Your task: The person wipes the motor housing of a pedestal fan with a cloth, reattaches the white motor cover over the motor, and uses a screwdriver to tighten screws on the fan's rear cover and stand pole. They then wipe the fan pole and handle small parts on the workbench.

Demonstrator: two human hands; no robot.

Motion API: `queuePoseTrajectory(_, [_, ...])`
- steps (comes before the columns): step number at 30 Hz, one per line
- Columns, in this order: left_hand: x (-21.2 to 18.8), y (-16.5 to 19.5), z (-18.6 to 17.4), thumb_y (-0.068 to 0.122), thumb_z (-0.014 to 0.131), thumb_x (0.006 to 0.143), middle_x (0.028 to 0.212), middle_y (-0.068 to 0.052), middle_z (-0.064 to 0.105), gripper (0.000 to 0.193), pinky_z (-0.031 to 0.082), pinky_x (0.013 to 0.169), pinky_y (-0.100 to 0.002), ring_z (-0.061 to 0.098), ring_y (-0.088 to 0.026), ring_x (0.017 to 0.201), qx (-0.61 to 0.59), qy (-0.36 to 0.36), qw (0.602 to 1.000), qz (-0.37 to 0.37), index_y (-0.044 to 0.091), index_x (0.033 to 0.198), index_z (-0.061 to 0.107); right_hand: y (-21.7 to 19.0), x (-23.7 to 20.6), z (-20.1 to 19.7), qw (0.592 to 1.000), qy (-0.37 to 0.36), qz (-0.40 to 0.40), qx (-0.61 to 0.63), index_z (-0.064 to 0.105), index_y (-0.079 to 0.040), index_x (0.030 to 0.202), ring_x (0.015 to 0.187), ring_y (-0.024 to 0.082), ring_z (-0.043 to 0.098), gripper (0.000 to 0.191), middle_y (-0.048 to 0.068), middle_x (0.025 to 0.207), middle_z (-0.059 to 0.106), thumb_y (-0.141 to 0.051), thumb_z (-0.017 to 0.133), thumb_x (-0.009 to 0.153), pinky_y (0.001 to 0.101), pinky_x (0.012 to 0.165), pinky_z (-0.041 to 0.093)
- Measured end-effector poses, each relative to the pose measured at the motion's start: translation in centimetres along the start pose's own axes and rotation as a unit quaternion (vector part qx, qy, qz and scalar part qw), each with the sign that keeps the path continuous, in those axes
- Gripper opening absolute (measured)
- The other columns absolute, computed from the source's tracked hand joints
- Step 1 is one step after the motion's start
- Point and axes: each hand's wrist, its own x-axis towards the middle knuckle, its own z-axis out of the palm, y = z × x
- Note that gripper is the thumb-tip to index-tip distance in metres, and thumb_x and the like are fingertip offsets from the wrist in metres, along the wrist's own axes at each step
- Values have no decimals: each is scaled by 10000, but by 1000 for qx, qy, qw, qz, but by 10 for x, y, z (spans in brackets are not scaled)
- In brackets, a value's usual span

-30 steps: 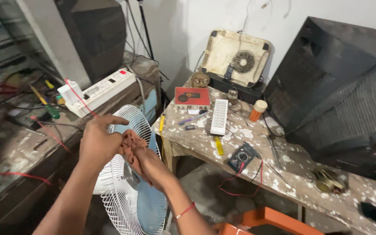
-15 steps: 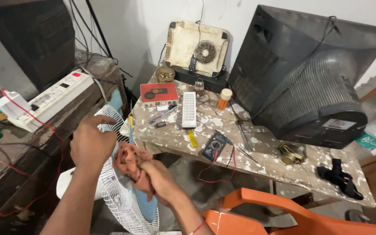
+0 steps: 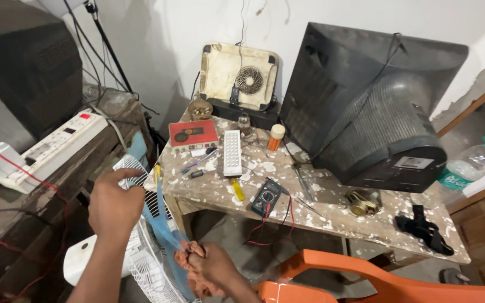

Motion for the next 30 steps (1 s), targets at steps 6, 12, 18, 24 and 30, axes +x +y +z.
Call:
queuePoseTrajectory(6, [-13,-3,21,185,682,748,1500,-184,535,327,453,1048,-530,523,-483,1283,23,-13,998,48,245,1046,801,-36,20,-18,948,297,40,108,641,-57,1220,771,145,692,373,79,941,738,-257,655,905,338,688,561])
queuePoseTrajectory(12, [-48,11,39,367,673,797,1563,-176,414,436,424,1053,-582,368,-502,1400,66,-60,996,31,252,1217,691,-129,14,-41,937,255,-70,230,639,-54,1271,1036,101,657,363,50,1165,709,-207,605,944,247,897,526])
queuePoseTrajectory(18, [-84,12,47,330,605,855,1562,-259,384,427,346,1073,-660,322,-537,1419,115,-60,987,94,162,1243,670,-174,3,-35,919,202,-22,337,615,43,1296,976,178,684,362,113,1140,706,-180,570,1015,324,834,551])
queuePoseTrajectory(24, [-93,4,39,343,606,852,1531,-296,385,456,298,1088,-694,303,-540,1425,155,-62,976,137,132,1253,662,-147,-13,-24,904,215,-6,371,649,-9,1285,982,155,711,366,85,1139,740,-214,562,995,287,836,561])
queuePoseTrajectory(30, [-84,7,31,337,672,801,1506,-317,397,523,175,1105,-730,274,-530,1443,136,-90,970,180,109,1271,662,-106,-35,-29,906,238,21,348,679,20,1254,977,160,714,374,90,1136,750,-236,585,999,272,837,555])
